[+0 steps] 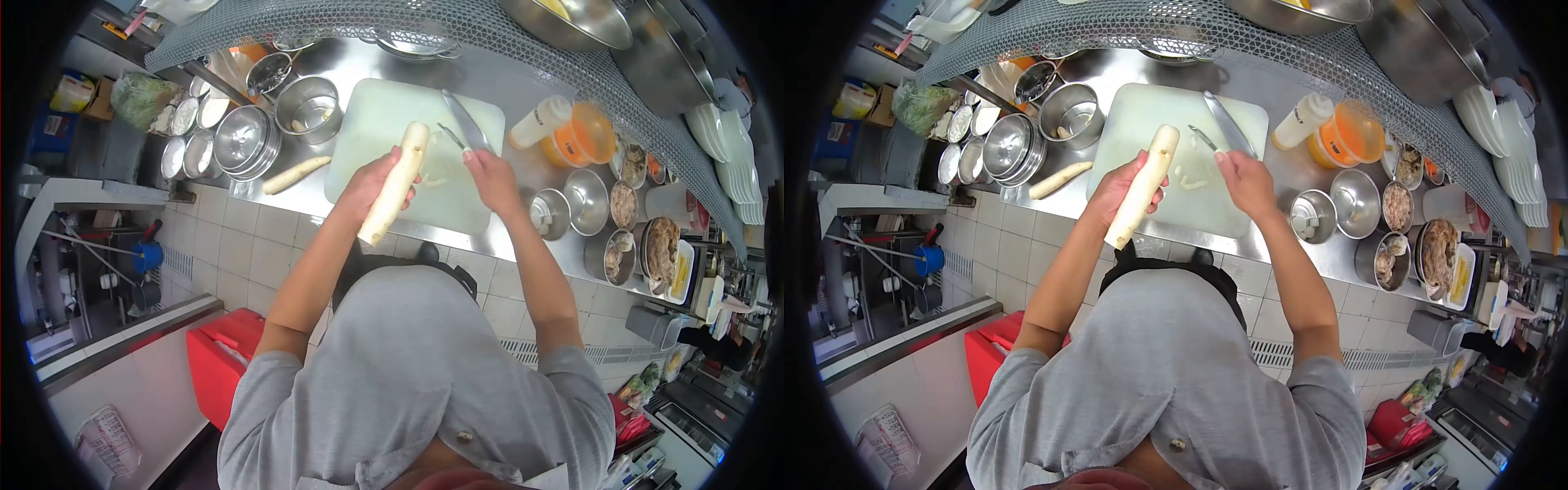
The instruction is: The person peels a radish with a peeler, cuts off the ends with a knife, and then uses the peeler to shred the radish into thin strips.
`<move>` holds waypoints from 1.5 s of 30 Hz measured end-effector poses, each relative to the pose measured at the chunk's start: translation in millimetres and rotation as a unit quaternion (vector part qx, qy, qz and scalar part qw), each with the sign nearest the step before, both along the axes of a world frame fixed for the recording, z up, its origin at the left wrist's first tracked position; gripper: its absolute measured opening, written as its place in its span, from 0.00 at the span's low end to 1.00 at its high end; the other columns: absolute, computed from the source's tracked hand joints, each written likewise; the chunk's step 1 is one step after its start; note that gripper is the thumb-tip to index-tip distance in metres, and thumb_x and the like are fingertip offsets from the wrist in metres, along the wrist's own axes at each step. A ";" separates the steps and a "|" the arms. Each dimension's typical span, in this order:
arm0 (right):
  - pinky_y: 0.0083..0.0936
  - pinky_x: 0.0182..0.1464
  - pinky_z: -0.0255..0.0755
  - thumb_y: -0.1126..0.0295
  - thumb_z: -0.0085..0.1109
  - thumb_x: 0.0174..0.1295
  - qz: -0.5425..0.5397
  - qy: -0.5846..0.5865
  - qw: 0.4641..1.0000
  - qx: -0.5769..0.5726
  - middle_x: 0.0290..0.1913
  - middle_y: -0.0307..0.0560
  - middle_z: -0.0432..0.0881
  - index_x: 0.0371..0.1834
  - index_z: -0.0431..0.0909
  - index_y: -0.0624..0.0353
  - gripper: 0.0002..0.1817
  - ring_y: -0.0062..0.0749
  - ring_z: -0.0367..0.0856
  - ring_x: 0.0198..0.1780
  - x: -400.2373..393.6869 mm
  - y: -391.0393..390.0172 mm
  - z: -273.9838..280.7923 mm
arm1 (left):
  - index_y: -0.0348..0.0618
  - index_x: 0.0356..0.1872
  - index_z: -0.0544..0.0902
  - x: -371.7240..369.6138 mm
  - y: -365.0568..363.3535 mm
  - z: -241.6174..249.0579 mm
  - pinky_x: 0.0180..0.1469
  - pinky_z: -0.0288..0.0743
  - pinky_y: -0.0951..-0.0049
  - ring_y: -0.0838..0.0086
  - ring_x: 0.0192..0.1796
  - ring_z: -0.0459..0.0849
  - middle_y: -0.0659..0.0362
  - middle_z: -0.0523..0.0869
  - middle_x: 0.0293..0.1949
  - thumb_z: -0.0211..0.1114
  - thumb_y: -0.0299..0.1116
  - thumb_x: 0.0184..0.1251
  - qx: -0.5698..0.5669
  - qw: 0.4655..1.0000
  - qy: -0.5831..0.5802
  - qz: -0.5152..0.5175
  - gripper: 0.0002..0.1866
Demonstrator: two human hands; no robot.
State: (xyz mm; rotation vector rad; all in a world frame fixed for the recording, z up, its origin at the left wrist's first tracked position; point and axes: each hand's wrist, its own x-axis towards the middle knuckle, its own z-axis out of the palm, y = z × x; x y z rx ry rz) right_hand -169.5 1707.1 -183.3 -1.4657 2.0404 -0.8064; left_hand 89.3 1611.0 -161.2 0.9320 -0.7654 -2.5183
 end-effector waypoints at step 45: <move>0.40 0.33 0.79 0.54 0.68 0.69 0.203 0.111 0.962 -0.144 0.29 0.46 0.85 0.36 0.82 0.56 0.16 0.45 0.85 0.27 77.3 53.6 53.5 | 0.35 0.56 0.76 -36.2 -39.8 -50.0 0.33 0.80 0.71 0.69 0.37 0.81 0.53 0.82 0.40 0.55 0.56 0.84 0.115 0.990 0.067 0.050 0.28</move>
